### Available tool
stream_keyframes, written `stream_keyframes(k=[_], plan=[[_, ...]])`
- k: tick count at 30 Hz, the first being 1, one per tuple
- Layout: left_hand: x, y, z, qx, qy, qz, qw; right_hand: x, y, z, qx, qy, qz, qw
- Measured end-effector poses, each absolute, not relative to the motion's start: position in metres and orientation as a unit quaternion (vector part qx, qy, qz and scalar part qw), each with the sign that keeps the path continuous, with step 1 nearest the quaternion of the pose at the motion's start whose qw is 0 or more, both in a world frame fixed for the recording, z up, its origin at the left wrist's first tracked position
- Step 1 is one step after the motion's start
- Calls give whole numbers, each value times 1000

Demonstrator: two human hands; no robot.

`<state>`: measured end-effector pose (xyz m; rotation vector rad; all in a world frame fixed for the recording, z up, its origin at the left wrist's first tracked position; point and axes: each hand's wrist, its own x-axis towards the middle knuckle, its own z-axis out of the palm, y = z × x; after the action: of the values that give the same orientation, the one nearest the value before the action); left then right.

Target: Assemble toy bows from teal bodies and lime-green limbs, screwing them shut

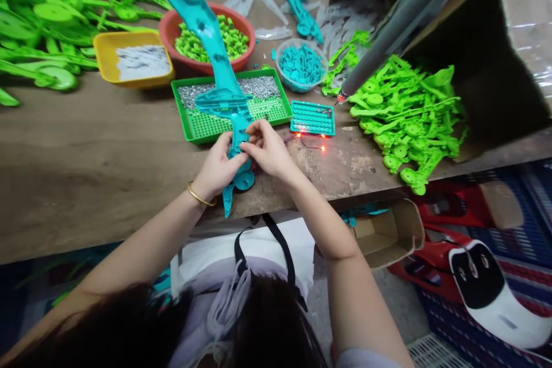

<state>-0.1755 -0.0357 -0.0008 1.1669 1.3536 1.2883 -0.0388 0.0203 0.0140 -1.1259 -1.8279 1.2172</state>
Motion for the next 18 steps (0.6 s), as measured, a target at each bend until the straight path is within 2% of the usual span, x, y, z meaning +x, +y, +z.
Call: stream_keyframes(k=[2, 4, 6, 8, 10, 11, 15, 18], plan=[[-176, -41, 0, 410, 549, 533, 496, -34, 34, 12, -465, -700, 426, 336], [-177, -45, 1, 350, 544, 548, 531, -32, 49, 11, -520, -716, 323, 335], [-178, -49, 1, 319, 544, 552, 546, -34, 60, 12, -558, -743, 226, 292], [-177, -55, 1, 312, 550, 547, 549, -40, 62, 14, -559, -775, 188, 226], [-174, -64, 2, 308, 554, 545, 549, -45, 54, 18, -541, -796, 187, 197], [-173, -70, 1, 305, 553, 548, 549, -46, 48, 20, -528, -800, 193, 208], [-173, -89, -9, 287, 552, 596, 508, -40, 16, 23, -471, -765, 292, 328], [-183, -84, -24, 307, 577, 632, 416, -35, -2, 16, -463, -708, 397, 355]])
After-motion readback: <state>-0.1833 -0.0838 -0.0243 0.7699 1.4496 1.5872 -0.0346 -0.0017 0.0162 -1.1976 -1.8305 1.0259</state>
